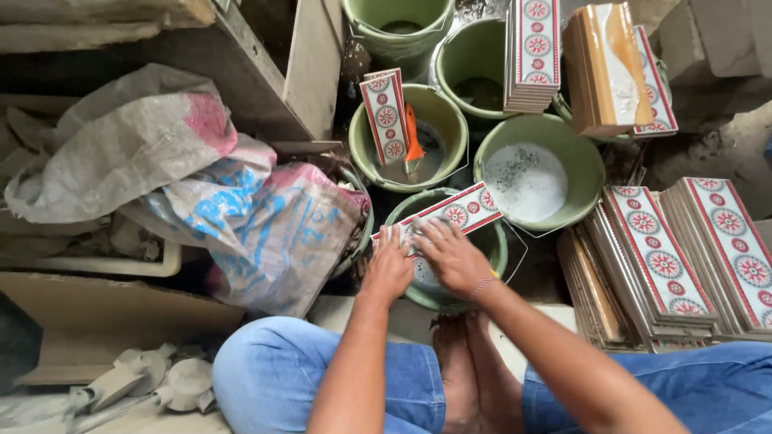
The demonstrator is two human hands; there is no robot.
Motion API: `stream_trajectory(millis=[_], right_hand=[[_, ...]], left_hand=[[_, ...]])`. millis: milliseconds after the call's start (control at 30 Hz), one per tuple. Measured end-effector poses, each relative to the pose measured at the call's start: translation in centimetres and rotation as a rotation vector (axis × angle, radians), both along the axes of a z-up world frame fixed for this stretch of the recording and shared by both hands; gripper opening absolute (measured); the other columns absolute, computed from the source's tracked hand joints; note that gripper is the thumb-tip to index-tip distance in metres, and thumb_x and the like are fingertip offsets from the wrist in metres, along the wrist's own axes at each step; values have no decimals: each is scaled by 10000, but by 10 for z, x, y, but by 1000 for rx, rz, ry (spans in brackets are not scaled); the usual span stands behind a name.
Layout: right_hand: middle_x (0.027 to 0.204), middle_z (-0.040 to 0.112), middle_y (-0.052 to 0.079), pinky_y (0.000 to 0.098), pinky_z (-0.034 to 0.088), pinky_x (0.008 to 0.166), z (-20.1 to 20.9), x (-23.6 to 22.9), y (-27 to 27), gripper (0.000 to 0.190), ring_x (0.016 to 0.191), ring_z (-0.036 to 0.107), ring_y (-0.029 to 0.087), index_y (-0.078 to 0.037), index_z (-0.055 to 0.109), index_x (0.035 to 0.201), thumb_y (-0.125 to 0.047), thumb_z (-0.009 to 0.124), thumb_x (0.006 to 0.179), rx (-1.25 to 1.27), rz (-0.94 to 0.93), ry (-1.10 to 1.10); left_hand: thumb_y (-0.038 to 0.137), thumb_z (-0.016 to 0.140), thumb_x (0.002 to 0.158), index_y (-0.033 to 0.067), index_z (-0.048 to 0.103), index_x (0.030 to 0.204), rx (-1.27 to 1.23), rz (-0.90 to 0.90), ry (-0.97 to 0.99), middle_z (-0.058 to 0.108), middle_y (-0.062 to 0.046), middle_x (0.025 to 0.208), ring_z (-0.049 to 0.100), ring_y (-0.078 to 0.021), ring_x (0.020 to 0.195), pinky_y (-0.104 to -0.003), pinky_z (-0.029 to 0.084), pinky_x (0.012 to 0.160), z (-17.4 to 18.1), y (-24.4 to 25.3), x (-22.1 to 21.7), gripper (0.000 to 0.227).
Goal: The person scrubs a rectangular tile with a yellow brush and soapy water, then rinses it in a separate bucket. They repeat this process for multiple tiles, handling them one at a time and placing the cleaned tiles into a bucket.
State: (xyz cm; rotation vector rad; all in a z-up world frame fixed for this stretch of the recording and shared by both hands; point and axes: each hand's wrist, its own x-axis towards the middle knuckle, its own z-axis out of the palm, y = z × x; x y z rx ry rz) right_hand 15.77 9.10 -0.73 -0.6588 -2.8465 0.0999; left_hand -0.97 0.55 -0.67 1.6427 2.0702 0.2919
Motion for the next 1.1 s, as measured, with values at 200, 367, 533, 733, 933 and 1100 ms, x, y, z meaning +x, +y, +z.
stream_trajectory(millis=[200, 367, 533, 733, 933, 1100], right_hand=[[1480, 549, 228, 583, 340, 1158, -4, 18, 50, 490, 1416, 473, 411, -109, 579, 1432, -345, 499, 1010, 148, -329, 12], [1495, 540, 139, 565, 306, 1184, -12, -9, 13, 460, 1437, 452, 347, -195, 575, 1392, -362, 484, 972, 28, -58, 76], [1466, 563, 167, 542, 357, 1193, -17, 36, 62, 460, 1406, 494, 351, -161, 582, 1362, -351, 486, 955, 94, -107, 107], [1490, 529, 225, 613, 305, 1187, -22, -19, 19, 445, 1433, 451, 415, -96, 576, 1376, -266, 462, 981, 37, -199, 201], [1480, 549, 167, 531, 312, 1225, -7, 26, 69, 435, 1422, 477, 354, -182, 578, 1374, -331, 450, 986, 41, -92, 136], [1412, 538, 311, 607, 338, 1161, -77, -9, 55, 463, 1351, 495, 485, -35, 549, 1367, -267, 446, 979, 172, -153, 145]], left_hand=[[200, 452, 865, 11, 579, 1416, -51, 4, 49, 325, -247, 1630, 187, -483, 1539, -620, 260, 1201, 3, 2, 9, 596], [206, 452, 886, 11, 559, 1432, -58, -20, 49, 316, -249, 1634, 186, -493, 1535, -625, 273, 1192, 2, -2, 6, 589], [205, 444, 885, 10, 568, 1425, -73, -6, 26, 303, -244, 1642, 180, -493, 1536, -629, 273, 1191, -1, -4, 7, 588], [220, 467, 886, 10, 558, 1434, -82, -43, 77, 290, -254, 1644, 177, -501, 1534, -638, 277, 1184, -4, -1, 6, 593], [207, 452, 886, 3, 560, 1431, -67, -17, 36, 291, -243, 1648, 165, -493, 1540, -626, 264, 1193, 6, -1, 7, 592], [208, 445, 891, -5, 546, 1438, -83, -28, 57, 286, -253, 1645, 161, -495, 1539, -633, 257, 1193, 6, -2, 10, 595]])
